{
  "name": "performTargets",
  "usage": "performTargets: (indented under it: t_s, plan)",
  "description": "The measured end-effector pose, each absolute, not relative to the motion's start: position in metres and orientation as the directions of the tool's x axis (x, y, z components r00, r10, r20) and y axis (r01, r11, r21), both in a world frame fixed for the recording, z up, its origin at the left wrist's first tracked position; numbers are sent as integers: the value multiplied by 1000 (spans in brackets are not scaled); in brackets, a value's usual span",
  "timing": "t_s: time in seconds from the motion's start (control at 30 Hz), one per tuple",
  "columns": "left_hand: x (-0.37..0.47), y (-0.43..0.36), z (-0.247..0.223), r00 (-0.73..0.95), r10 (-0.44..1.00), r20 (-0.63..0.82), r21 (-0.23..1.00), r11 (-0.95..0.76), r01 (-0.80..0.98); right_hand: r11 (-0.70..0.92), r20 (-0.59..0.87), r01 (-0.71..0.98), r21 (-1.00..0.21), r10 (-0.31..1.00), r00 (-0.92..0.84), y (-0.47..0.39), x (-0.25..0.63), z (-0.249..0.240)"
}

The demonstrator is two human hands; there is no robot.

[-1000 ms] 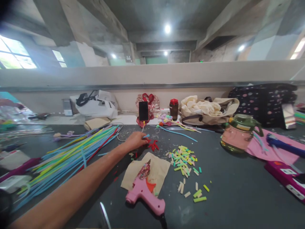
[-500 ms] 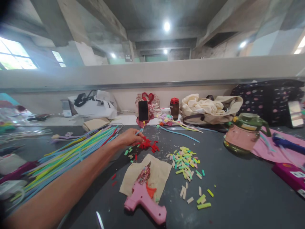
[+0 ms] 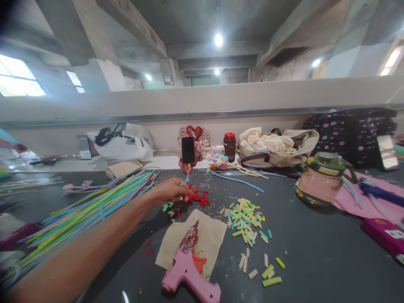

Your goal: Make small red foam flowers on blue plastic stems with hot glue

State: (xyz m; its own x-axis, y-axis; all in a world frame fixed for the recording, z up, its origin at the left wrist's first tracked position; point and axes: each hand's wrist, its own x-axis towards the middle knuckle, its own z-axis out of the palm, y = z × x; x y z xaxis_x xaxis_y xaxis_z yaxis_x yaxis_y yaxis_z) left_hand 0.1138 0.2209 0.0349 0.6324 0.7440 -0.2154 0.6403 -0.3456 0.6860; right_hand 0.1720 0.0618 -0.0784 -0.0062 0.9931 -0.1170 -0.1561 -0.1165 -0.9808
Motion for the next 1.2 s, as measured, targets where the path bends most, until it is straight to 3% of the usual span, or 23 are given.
performTargets:
  t_s: [0.2,0.37,0.7,1.0,1.2]
  plan:
    - [102,217,43,691,686,-230,770,-306,560,-108,-109,-198,-974,994,-3,58,181,-77]
    - [82,210,46,676,699,-231,749,-315,582,-127,-125,-222,-967,992,-21,58,182,-78]
    - [40,197,55,649,752,-113,561,-491,667,-158,-152,-230,-960,987,-44,57,178,-74]
    - [27,182,42,717,687,-117,383,-635,671,-175,-171,-199,-964,985,-35,55,178,-70]
    - [52,193,37,743,669,8,289,-713,639,-164,-167,-148,-975,986,8,51,177,-65]
